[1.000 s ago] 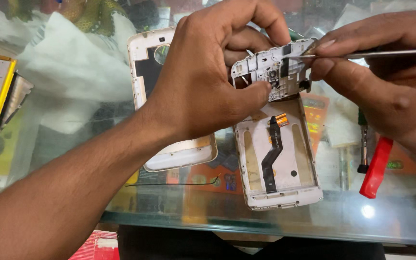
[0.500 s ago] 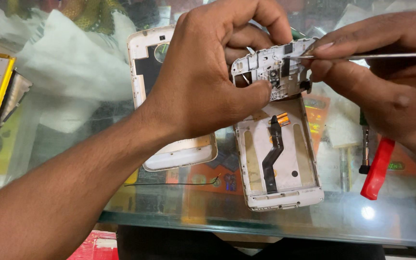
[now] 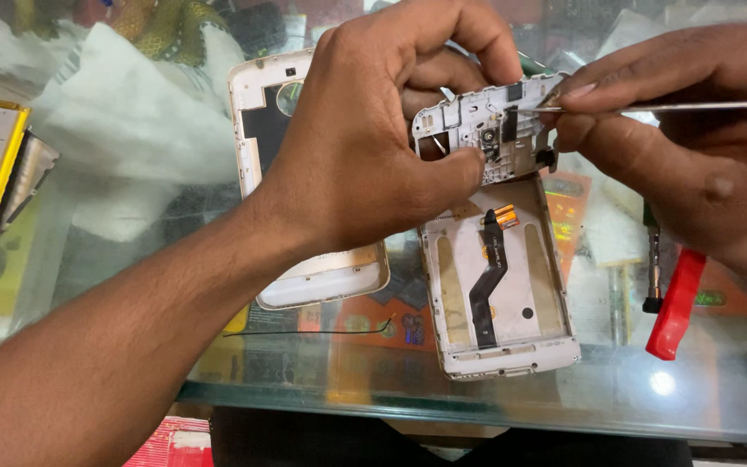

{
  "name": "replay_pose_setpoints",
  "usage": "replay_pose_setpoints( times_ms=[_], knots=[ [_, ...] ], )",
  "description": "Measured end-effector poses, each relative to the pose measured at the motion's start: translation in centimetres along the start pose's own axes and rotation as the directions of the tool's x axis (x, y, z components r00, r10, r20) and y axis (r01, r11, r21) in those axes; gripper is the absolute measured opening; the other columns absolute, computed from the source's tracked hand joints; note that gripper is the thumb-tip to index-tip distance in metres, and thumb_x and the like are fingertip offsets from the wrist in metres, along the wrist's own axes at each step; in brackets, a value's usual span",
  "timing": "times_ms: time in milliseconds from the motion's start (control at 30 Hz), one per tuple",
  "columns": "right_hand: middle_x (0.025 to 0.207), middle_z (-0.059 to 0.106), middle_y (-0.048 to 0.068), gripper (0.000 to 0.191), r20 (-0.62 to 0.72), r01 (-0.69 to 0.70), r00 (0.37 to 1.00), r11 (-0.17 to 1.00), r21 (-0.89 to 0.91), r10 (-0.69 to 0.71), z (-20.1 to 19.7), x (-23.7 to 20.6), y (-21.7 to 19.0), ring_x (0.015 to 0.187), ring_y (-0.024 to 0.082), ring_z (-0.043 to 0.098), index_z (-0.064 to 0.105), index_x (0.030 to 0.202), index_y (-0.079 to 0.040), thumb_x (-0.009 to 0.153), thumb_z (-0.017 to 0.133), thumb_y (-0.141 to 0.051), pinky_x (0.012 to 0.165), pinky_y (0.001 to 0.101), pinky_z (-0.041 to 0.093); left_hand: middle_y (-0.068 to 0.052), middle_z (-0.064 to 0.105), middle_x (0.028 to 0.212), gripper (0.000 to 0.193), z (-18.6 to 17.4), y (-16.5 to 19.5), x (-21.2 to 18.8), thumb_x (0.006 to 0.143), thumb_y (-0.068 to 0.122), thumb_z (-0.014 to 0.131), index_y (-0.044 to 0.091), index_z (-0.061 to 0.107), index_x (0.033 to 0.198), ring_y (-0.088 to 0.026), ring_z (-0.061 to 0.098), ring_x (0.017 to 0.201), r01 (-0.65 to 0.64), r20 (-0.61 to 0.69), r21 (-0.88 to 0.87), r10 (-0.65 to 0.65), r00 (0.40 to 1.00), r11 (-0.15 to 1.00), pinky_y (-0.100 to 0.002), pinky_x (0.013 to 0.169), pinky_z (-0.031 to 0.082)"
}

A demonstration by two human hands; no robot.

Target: The person uses a screwdriver and tweezers to remove and reposition small components on a disassembled smartphone motherboard. They detach a metal bracket, adjust ribbon cables, and place the bracket back over the camera module area.

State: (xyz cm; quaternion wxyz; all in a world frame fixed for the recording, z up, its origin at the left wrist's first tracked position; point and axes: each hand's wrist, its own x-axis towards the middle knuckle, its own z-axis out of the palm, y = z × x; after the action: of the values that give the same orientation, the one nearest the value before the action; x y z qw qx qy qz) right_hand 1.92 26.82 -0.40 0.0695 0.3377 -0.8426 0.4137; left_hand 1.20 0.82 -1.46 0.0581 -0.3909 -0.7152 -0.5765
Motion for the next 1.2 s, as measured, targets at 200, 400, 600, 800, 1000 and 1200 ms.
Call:
replay_pose_setpoints(
  times_ms=[200,400,600,800,1000,1200],
  knots=[
    [0.107,0.071,0.012,0.020,-0.108,-0.141,0.973,0.892,0.430,0.205,0.1,-0.5,1.6,0.094,0.017,0.071,0.062,0.119,-0.005,0.101,0.058,-0.011,0.093,0.0269,0.061,-0.010,0.071,0.112,0.035,0.1,0.5,0.3,0.085,-0.012,0.066,0.000,0.057,0.116,-0.015,0.077,0.109,0.036,-0.003,-0.021,-0.036,0.999,0.999,-0.025,0.091,0.071],
    [0.123,0.068,0.013,0.031,-0.106,-0.013,0.994,0.980,0.200,0.035,0.7,0.1,0.2,0.106,0.013,0.069,0.059,0.128,-0.002,0.100,0.072,-0.006,0.098,0.0241,0.059,-0.007,0.075,0.107,0.033,0.3,1.3,0.3,0.082,-0.006,0.067,0.003,0.058,0.113,-0.014,0.079,0.103,0.181,-0.001,-0.021,-0.181,0.984,0.983,-0.026,0.089,0.068],
    [0.100,0.073,0.015,0.025,-0.092,-0.108,0.991,0.988,-0.109,0.098,0.6,0.8,-2.1,0.092,0.017,0.071,0.070,0.112,0.001,0.091,0.082,-0.003,0.082,0.0282,0.059,-0.008,0.069,0.121,0.033,0.9,1.0,-0.2,0.089,-0.007,0.070,0.002,0.058,0.120,-0.023,0.077,0.122,-0.016,0.017,0.118,0.014,1.000,0.993,-0.031,0.103,0.063],
    [0.097,0.073,0.013,0.020,-0.063,-0.104,0.993,0.991,-0.080,0.099,0.6,1.6,-2.7,0.089,0.014,0.073,0.069,0.110,0.001,0.093,0.077,-0.005,0.077,0.0250,0.060,-0.008,0.069,0.121,0.031,0.8,1.1,0.0,0.090,-0.007,0.071,0.001,0.057,0.117,-0.026,0.073,0.125,-0.086,0.003,0.153,0.087,0.996,0.984,-0.032,0.104,0.062],
    [0.100,0.074,0.018,0.016,-0.055,-0.100,0.994,0.981,-0.166,0.092,0.5,1.6,-3.2,0.085,0.019,0.073,0.071,0.114,0.006,0.098,0.075,0.002,0.076,0.0283,0.060,0.001,0.075,0.108,0.033,0.8,1.5,0.5,0.082,0.005,0.068,0.010,0.060,0.113,-0.015,0.082,0.107,0.299,0.038,0.097,-0.303,0.952,0.949,-0.024,0.085,0.069],
    [0.098,0.073,0.014,0.023,-0.048,-0.230,0.972,0.973,-0.024,0.228,0.6,1.1,-3.6,0.090,0.014,0.074,0.065,0.113,0.004,0.092,0.074,-0.004,0.080,0.0244,0.062,-0.009,0.071,0.121,0.034,1.0,1.2,0.2,0.091,-0.006,0.071,0.003,0.058,0.121,-0.026,0.073,0.124,-0.063,0.030,0.156,0.059,0.998,0.986,-0.030,0.099,0.063]
  ],
)
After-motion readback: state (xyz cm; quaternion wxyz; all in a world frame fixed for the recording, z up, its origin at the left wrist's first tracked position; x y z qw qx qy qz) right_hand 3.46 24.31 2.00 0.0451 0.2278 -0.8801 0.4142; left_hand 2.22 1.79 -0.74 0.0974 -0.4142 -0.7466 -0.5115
